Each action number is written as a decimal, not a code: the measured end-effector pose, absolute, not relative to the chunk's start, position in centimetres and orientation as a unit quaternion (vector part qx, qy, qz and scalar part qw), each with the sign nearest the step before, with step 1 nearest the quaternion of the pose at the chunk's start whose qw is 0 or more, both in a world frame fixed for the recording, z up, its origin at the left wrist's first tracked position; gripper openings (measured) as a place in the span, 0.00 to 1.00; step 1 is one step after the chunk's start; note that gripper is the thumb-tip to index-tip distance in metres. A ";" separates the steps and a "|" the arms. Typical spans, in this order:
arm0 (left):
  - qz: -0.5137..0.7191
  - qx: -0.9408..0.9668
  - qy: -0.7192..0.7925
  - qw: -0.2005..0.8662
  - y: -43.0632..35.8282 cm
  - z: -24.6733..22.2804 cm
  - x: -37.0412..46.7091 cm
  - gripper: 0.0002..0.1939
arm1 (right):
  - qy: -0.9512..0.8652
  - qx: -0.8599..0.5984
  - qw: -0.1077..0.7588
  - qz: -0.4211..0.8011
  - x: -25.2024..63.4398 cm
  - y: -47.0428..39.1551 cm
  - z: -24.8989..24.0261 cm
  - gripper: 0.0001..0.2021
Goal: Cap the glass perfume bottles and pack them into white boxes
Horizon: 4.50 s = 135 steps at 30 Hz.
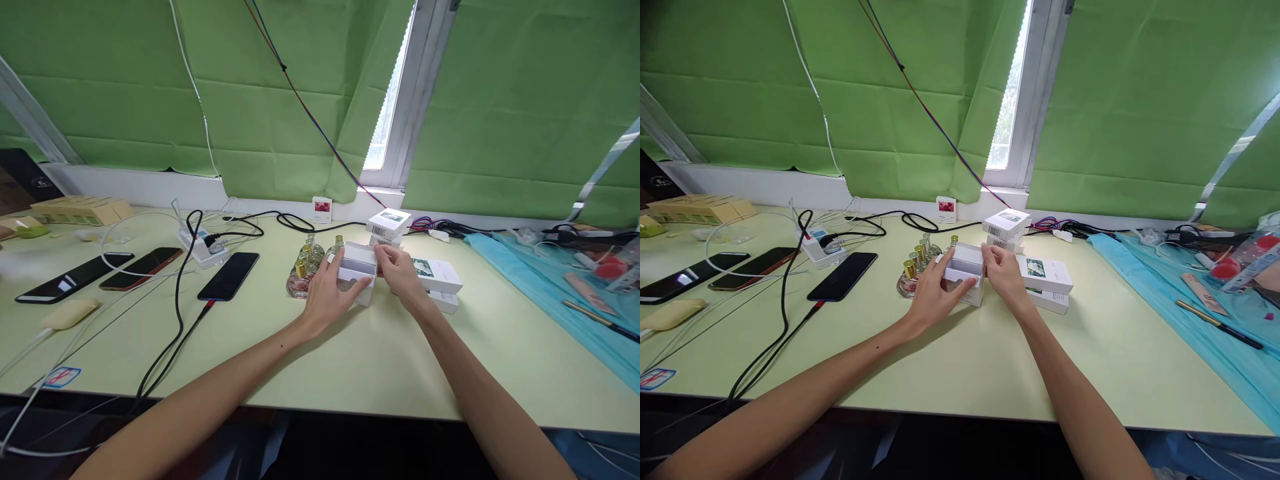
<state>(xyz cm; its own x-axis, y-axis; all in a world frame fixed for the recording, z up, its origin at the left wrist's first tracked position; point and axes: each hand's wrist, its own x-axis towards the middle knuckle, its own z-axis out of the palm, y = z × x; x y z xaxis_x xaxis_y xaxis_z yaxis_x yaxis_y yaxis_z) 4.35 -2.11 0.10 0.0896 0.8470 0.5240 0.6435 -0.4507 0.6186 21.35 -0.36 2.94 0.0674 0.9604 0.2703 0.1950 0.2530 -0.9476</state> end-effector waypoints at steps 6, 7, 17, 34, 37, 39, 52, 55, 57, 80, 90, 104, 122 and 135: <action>0.431 0.731 0.513 0.130 -2.1 0.0 4.2 0.41 | -0.563 -0.490 0.505 0.434 21.0 -1.5 4.3 0.26; 0.428 0.732 0.513 0.130 -2.1 0.0 4.2 0.41 | -0.556 -0.485 0.503 0.451 21.0 -1.6 4.4 0.24; 0.454 0.718 0.507 0.144 -1.9 -0.2 4.3 0.37 | -0.519 -0.483 0.488 0.509 21.2 -1.2 4.3 0.19; 0.459 0.691 0.501 0.246 -1.9 0.1 4.2 0.35 | -0.613 -0.569 0.426 0.345 21.7 -0.6 3.4 0.26; 0.467 0.692 0.491 0.248 -1.9 0.1 4.2 0.34 | -0.615 -0.578 0.411 0.345 21.7 -0.8 3.5 0.28; 0.470 0.693 0.485 0.252 -1.8 0.0 4.1 0.33 | -0.616 -0.575 0.397 0.363 21.6 -0.9 3.6 0.27; 0.463 0.714 0.462 0.251 -2.5 0.6 4.1 0.28 | -0.586 -0.529 0.385 0.478 22.0 -1.3 3.9 0.24; 0.456 0.721 0.466 0.236 -2.6 0.4 4.2 0.32 | -0.589 -0.525 0.389 0.475 22.2 -1.3 3.8 0.28; 0.453 0.722 0.468 0.233 -2.6 0.2 4.2 0.34 | -0.589 -0.522 0.395 0.474 22.2 -1.2 3.7 0.30; 0.420 0.766 0.450 0.185 -3.0 0.2 4.5 0.32 | -0.544 -0.555 0.414 0.475 21.8 -0.8 3.2 0.35; 0.386 0.787 0.462 0.136 -3.2 0.0 4.1 0.30 | -0.539 -0.534 0.395 0.519 22.0 -1.1 3.2 0.34; 0.359 0.833 0.416 0.059 -3.1 0.2 4.4 0.27 | -0.539 -0.508 0.392 0.545 21.8 -1.4 2.9 0.35; 0.265 0.851 0.418 0.175 -2.8 1.5 3.5 0.40 | -0.554 -0.497 0.369 0.557 22.0 -0.9 2.0 0.39; 0.225 0.877 0.384 0.182 -1.9 2.1 2.3 0.47 | -0.570 -0.497 0.371 0.538 21.7 -0.7 1.3 0.45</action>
<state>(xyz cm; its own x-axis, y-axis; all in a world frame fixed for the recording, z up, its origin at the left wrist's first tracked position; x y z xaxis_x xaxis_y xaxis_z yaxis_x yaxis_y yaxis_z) 2.33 -1.93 2.11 0.6043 0.7549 0.2548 0.5913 -0.6393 0.4916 21.69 -0.74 1.33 -0.2304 0.9665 -0.1130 0.1685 -0.0748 -0.9829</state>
